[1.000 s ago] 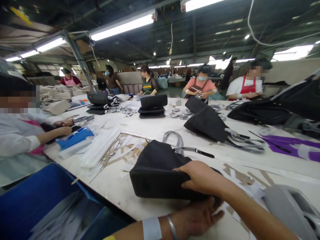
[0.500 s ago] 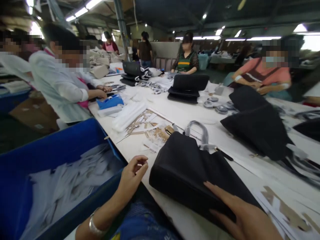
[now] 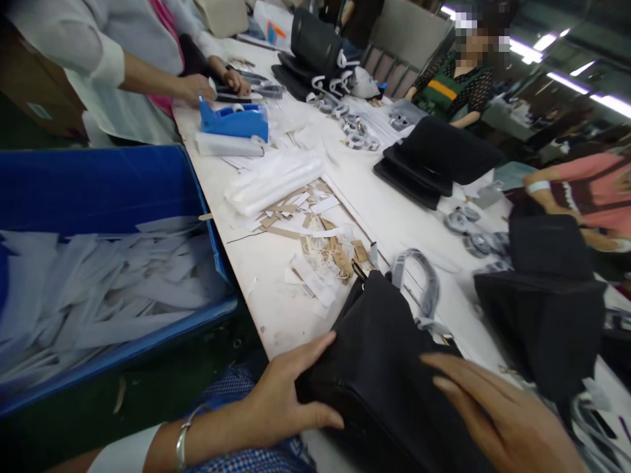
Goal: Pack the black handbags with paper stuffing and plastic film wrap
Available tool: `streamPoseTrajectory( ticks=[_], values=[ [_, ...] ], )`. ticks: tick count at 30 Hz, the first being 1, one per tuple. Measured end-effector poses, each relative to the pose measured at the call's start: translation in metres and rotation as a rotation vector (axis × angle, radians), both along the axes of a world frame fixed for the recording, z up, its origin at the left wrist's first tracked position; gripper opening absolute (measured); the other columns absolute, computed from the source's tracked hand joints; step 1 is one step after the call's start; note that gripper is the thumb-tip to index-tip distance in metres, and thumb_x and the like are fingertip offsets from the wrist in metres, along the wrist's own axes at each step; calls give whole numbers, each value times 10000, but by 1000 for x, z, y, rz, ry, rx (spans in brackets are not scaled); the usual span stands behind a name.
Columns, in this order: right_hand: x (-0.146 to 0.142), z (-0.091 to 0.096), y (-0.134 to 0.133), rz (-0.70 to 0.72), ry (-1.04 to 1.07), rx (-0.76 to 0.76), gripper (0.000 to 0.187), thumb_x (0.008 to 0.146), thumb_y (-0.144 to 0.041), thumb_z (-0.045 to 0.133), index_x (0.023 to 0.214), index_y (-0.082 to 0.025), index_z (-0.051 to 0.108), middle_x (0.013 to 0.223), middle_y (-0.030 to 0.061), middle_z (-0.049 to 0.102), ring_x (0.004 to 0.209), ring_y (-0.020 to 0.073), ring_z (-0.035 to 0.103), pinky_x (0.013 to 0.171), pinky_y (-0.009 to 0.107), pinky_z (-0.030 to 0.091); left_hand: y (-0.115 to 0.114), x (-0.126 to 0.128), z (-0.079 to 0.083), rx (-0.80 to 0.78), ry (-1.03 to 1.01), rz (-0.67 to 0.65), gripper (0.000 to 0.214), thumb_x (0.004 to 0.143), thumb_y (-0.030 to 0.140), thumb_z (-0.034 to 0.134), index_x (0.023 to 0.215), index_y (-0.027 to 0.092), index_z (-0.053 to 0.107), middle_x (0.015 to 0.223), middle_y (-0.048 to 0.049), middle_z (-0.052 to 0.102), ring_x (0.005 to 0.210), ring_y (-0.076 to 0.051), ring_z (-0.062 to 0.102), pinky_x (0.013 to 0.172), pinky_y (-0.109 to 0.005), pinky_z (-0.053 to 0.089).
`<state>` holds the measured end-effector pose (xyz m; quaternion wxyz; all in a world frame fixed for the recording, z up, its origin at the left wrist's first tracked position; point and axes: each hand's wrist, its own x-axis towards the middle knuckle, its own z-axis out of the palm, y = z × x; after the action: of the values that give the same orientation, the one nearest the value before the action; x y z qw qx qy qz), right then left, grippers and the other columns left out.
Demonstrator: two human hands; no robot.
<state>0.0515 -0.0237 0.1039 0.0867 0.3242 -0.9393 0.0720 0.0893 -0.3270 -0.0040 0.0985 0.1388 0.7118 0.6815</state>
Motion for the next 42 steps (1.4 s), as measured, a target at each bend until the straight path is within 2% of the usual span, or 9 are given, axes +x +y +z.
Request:
streamPoseTrajectory(
  ticks=[2,4,8,15,18,23,36,39,42],
  values=[
    [-47,6,-28,184,-32,70,468,917,-383,546,1373,-281,535,1312,88,633,1197,311,600,1006,483,514,1,-4,-2,-11,56,-15,1007,627,604,803,1461,198,413,1424,-122,537,1279,-281,544,1103,-348,424],
    [-84,0,-55,386,-105,73,494,950,-466,478,1376,-220,523,1351,117,601,1319,338,483,1114,578,365,4,-7,-4,-24,106,-21,1012,630,605,801,1465,198,400,1426,-134,530,1273,-284,549,1085,-342,440],
    [-113,-24,-82,599,-302,-103,481,993,-502,351,1181,-155,626,1067,128,725,1131,274,631,1099,534,382,9,-12,-9,16,200,-33,1018,656,592,791,1490,224,338,1424,-137,530,1230,-265,587,1029,-305,485],
    [-103,-38,-83,573,-473,-432,434,1019,-423,311,860,-166,623,631,45,630,676,179,649,810,371,532,18,-19,-9,232,150,-215,788,728,555,750,1361,137,540,1334,-153,609,1221,-246,596,1047,-262,458],
    [-104,-48,-88,532,-438,-389,377,1012,-320,336,789,-180,606,585,28,597,603,165,596,699,327,500,12,-18,-7,210,6,-225,718,732,538,755,1305,135,596,1327,-138,616,1199,-243,613,1035,-270,466],
    [-107,-71,-98,508,-406,-334,323,967,-210,375,742,-178,605,595,33,607,560,154,546,586,292,420,-11,-12,-3,-90,-214,-249,623,758,545,730,1265,196,633,1143,-80,728,1013,-232,700,887,-274,528],
    [-94,-89,-109,385,-409,-315,347,977,-208,419,678,-180,592,577,29,601,551,133,547,576,282,400,-38,-3,12,-328,-257,-262,426,875,578,558,1006,189,674,907,-43,727,825,-182,679,746,-245,498],
    [-97,-92,-114,447,-477,-249,410,994,-239,390,634,-179,577,542,19,580,516,122,524,569,269,392,-35,-12,19,-403,-222,-291,500,844,613,585,1139,213,639,968,-56,735,877,-223,693,771,-281,510],
    [-97,-94,-116,446,-467,-323,451,1003,-244,352,616,-178,573,537,28,582,514,126,528,564,267,388,-27,-20,22,-242,-142,-301,569,830,550,651,1276,203,581,1169,-91,698,1064,-238,660,926,-296,488]
  ],
)
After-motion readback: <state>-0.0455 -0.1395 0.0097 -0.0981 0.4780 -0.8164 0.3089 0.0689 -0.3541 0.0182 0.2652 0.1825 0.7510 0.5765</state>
